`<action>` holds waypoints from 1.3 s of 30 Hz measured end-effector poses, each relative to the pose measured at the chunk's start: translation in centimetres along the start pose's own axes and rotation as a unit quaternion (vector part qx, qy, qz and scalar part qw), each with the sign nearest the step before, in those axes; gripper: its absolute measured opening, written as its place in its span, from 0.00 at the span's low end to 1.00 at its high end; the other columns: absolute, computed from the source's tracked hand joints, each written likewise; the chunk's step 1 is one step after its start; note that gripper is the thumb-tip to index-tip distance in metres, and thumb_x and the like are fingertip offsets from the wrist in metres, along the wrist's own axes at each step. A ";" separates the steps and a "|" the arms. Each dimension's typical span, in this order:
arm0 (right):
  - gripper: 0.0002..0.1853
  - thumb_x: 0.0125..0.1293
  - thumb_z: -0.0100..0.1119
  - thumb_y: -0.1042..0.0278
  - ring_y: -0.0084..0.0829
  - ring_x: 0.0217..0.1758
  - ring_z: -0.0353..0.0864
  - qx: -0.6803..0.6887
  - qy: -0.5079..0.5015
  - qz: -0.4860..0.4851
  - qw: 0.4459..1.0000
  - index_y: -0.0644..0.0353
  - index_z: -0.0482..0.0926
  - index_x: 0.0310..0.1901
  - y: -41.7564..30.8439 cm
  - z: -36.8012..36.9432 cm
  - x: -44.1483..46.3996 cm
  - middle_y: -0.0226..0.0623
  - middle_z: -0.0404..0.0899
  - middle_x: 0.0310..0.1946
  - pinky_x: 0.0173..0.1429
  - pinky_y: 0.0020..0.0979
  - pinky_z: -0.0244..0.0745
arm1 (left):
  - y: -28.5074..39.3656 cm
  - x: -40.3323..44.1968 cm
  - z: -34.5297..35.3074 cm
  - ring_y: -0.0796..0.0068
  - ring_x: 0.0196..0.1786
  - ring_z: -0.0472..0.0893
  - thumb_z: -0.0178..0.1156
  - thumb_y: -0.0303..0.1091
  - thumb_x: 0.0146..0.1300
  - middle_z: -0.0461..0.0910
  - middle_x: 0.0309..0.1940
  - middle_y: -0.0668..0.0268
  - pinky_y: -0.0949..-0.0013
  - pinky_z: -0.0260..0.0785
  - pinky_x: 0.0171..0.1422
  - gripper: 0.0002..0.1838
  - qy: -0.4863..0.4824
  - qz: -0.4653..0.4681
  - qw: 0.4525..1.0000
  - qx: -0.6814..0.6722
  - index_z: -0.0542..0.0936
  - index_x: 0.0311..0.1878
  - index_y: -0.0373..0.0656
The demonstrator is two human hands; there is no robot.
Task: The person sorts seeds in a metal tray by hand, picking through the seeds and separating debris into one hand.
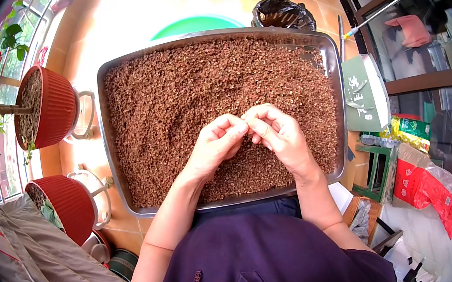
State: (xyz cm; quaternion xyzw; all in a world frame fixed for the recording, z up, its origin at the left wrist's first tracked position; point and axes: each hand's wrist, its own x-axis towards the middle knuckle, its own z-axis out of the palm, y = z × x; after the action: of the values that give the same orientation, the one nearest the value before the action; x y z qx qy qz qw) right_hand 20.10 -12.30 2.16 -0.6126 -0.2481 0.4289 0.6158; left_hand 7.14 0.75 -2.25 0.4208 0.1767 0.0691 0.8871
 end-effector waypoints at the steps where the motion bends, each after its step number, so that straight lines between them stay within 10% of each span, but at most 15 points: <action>1: 0.09 0.79 0.60 0.67 0.16 0.37 0.77 -0.023 0.009 -0.012 1.000 0.64 0.84 0.49 -0.2 0.0 0.0 0.28 0.82 0.44 0.43 0.20 0.75 | 0.1 0.0 0.0 0.90 0.22 0.57 0.60 0.40 0.79 0.64 0.22 0.82 0.78 0.47 0.26 0.09 0.006 -0.004 1.000 0.004 0.81 0.46 0.45; 12: 0.09 0.66 0.69 0.80 0.30 0.44 0.86 -0.306 0.108 -0.253 0.912 0.65 0.87 0.48 0.2 1.1 -0.5 0.39 0.85 0.45 0.46 0.28 0.82 | 0.2 0.0 0.0 0.90 0.21 0.57 0.59 0.39 0.80 0.64 0.21 0.82 0.78 0.47 0.25 0.11 0.023 -0.018 0.998 -0.062 0.82 0.51 0.42; 22: 0.07 0.65 0.69 0.82 0.35 0.45 0.88 -0.292 0.138 -0.267 0.908 0.66 0.87 0.44 -0.2 1.1 -0.8 0.41 0.86 0.43 0.48 0.32 0.83 | -0.2 0.1 0.3 0.90 0.22 0.59 0.56 0.38 0.82 0.64 0.22 0.81 0.79 0.47 0.25 0.11 0.028 0.031 0.999 -0.017 0.82 0.52 0.41; 33: 0.04 0.66 0.69 0.73 0.37 0.35 0.86 -0.428 0.176 -0.320 0.827 0.59 0.84 0.42 1.0 0.9 -1.4 0.36 0.84 0.37 0.38 0.36 0.82 | -0.9 -0.1 0.7 0.91 0.29 0.67 0.67 0.26 0.73 0.74 0.26 0.81 0.81 0.60 0.33 0.02 0.136 0.196 0.932 0.274 0.85 0.42 0.38; 39: 0.09 0.68 0.71 0.65 0.36 0.37 0.85 -0.437 0.100 -0.256 0.856 0.57 0.86 0.46 1.8 0.9 -4.0 0.35 0.82 0.37 0.40 0.37 0.81 | 1.3 -0.4 0.3 0.89 0.19 0.57 0.60 0.36 0.77 0.64 0.22 0.77 0.82 0.49 0.21 0.07 0.012 0.105 0.981 -0.161 0.76 0.43 0.44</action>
State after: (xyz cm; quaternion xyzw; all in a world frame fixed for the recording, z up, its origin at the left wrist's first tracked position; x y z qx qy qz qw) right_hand 16.89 -15.38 1.46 -0.7732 -0.4952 0.0392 0.3941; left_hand 6.91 1.23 -0.96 0.2883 0.1287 0.1947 0.9287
